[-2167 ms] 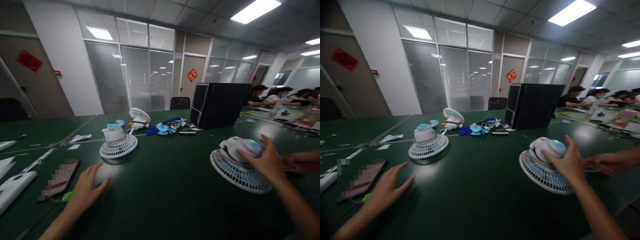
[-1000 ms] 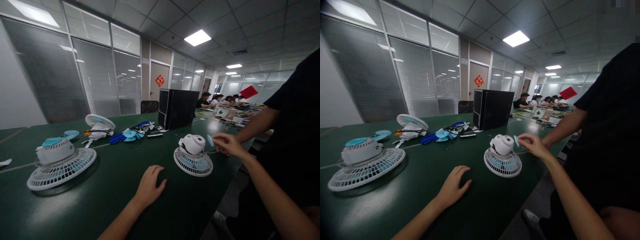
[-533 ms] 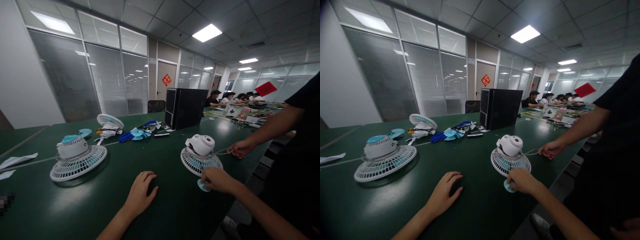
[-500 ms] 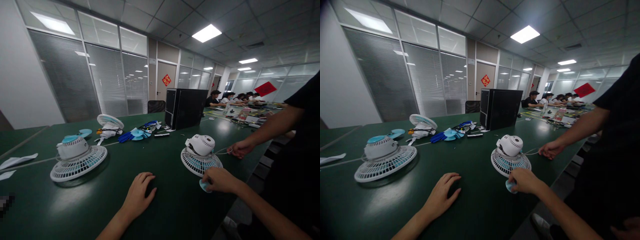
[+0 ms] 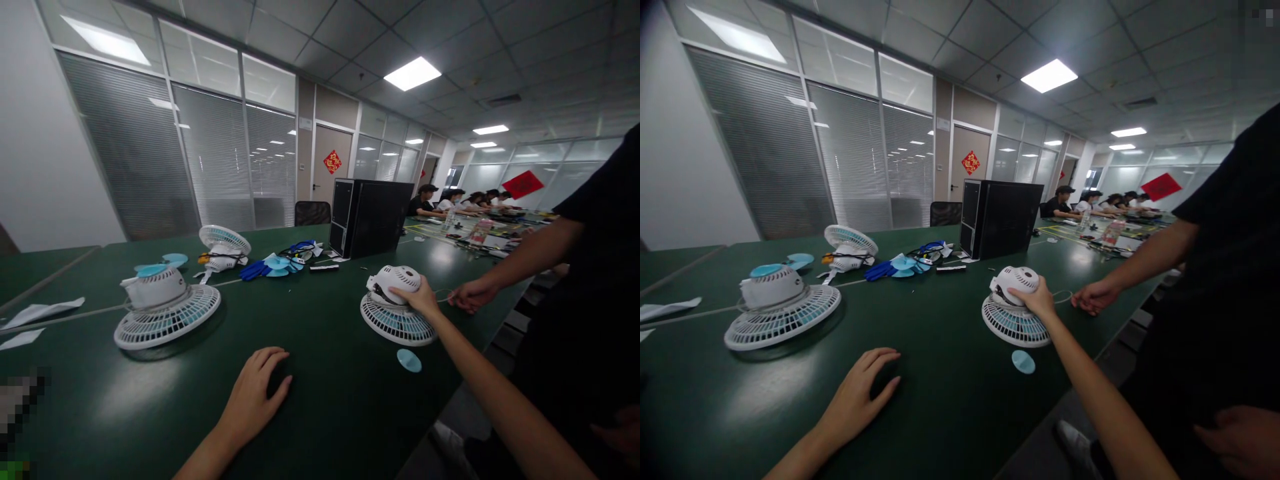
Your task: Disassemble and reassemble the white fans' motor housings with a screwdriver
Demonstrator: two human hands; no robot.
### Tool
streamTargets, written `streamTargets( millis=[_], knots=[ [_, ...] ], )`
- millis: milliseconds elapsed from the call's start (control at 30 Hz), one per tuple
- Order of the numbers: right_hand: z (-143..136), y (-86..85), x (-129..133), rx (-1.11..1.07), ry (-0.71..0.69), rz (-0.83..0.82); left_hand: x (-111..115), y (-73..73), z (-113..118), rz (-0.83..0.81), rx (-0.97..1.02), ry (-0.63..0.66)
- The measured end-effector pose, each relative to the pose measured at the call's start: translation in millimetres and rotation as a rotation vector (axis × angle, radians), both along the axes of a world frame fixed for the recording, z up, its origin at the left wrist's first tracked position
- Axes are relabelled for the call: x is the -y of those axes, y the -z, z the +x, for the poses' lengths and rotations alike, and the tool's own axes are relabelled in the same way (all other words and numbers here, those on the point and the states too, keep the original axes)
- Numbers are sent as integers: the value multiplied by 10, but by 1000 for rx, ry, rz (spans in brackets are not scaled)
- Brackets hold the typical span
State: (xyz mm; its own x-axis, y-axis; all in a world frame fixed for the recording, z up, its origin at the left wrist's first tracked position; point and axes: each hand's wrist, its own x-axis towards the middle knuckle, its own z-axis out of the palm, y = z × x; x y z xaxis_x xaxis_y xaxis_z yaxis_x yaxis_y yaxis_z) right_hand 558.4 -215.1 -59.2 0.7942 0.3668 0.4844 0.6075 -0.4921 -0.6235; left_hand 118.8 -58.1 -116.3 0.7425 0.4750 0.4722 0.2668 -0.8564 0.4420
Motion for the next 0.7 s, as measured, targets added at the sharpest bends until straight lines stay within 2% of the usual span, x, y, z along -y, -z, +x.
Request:
streamTargets(
  millis=[133,267,467,700],
  knots=[
    [-50,-24,97,-20,-164,31,-21,-6,-102,-2,10,-8],
    [-124,-58,163,1,-309,41,-34,-8,-100,-9,9,-5],
    [-235,-112,125,69,-405,49,-42,-1,-79,33,9,7],
    [-416,-287,104,162,-481,49,-82,52,-44,43,25,14]
  ],
)
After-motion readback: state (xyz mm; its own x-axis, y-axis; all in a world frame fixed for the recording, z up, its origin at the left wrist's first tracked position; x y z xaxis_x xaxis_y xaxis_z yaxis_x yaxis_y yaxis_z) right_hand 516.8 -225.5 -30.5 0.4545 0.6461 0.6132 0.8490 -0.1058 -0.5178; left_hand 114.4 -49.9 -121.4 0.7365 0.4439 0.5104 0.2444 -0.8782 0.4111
